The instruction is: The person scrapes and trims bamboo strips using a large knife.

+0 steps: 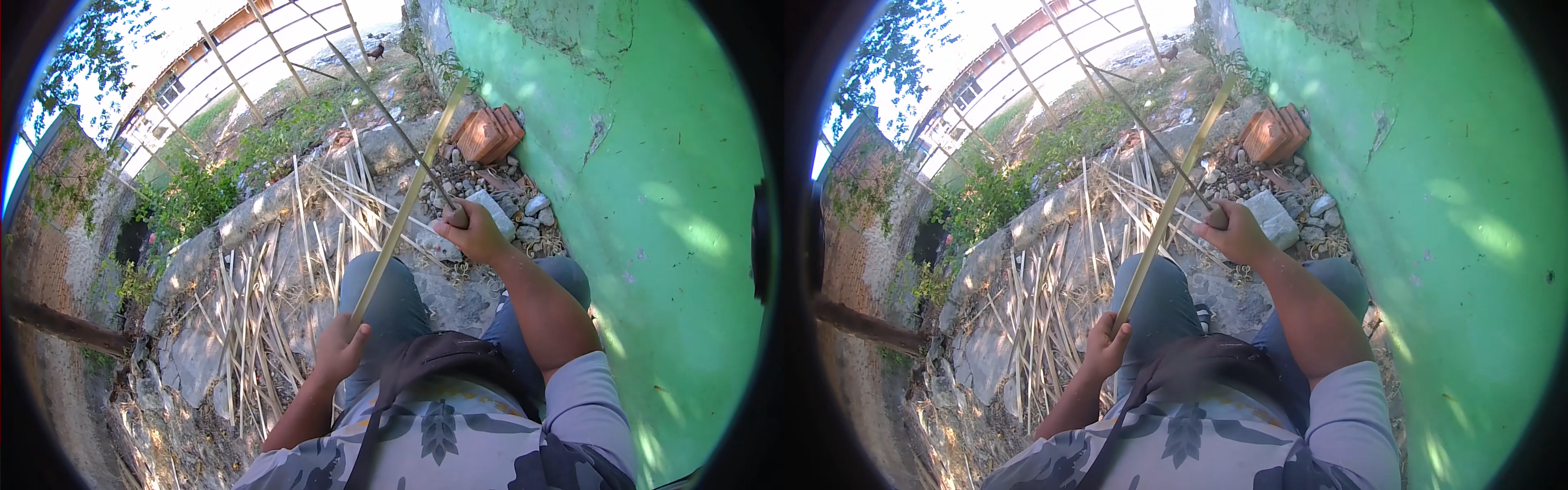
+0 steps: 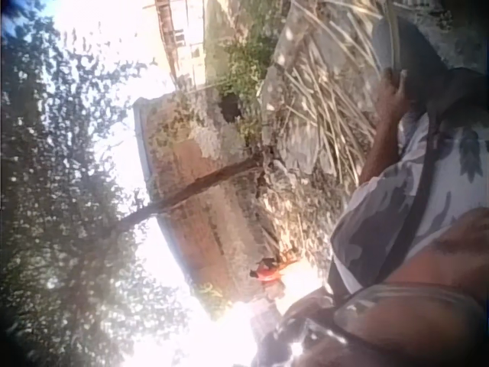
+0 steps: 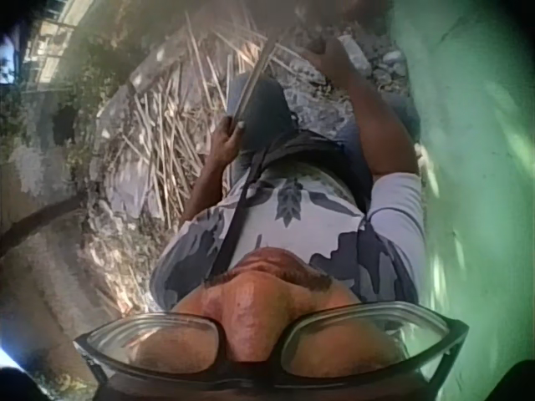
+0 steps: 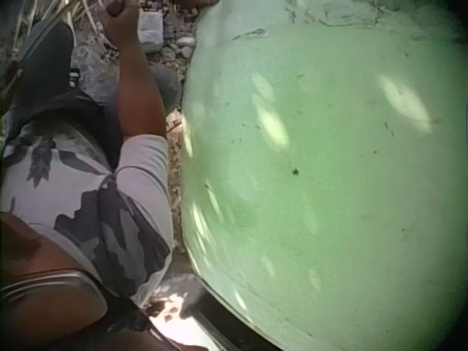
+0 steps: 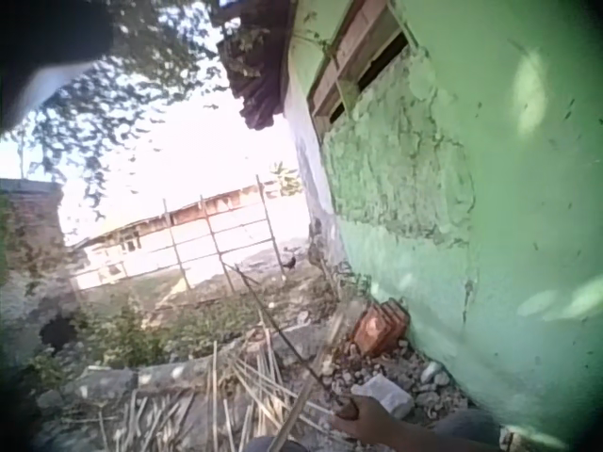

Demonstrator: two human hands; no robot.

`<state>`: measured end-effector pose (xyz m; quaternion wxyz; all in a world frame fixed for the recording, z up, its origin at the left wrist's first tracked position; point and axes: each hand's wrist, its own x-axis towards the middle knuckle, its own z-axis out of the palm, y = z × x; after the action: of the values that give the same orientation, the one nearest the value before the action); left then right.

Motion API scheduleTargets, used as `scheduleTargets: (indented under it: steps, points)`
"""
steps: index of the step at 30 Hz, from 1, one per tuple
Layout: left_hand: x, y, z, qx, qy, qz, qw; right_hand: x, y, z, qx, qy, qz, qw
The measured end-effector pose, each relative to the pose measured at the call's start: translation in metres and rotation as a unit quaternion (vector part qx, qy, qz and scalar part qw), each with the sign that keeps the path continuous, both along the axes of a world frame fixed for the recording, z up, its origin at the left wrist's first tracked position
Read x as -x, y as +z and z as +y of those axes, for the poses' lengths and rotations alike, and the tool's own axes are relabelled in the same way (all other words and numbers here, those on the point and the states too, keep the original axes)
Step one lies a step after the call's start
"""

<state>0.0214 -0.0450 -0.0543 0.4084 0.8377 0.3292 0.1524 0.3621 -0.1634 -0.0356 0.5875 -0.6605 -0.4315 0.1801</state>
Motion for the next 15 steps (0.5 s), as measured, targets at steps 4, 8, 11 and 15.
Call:
scheduleTargets:
  steps: [4, 8, 11, 15]
  points:
    - [-0.003, -0.009, 0.021, 0.0, -0.009, -0.066, 0.998, 0.008, 0.019, -0.006, 0.017, -0.003, -0.085, 0.996]
    - [-0.014, -0.01, 0.047, 0.219, 0.032, -0.122, 0.968, 0.01, 0.024, -0.006, 0.024, 0.001, -0.086, 0.996]
    - [-0.022, -0.009, 0.059, 0.212, 0.06, -0.125, 0.967, 0.01, 0.02, -0.003, 0.052, 0.003, -0.093, 0.994]
    - [-0.025, -0.02, 0.074, 0.227, 0.155, -0.111, 0.955, 0.005, 0.018, 0.001, 0.069, -0.05, -0.109, 0.99]
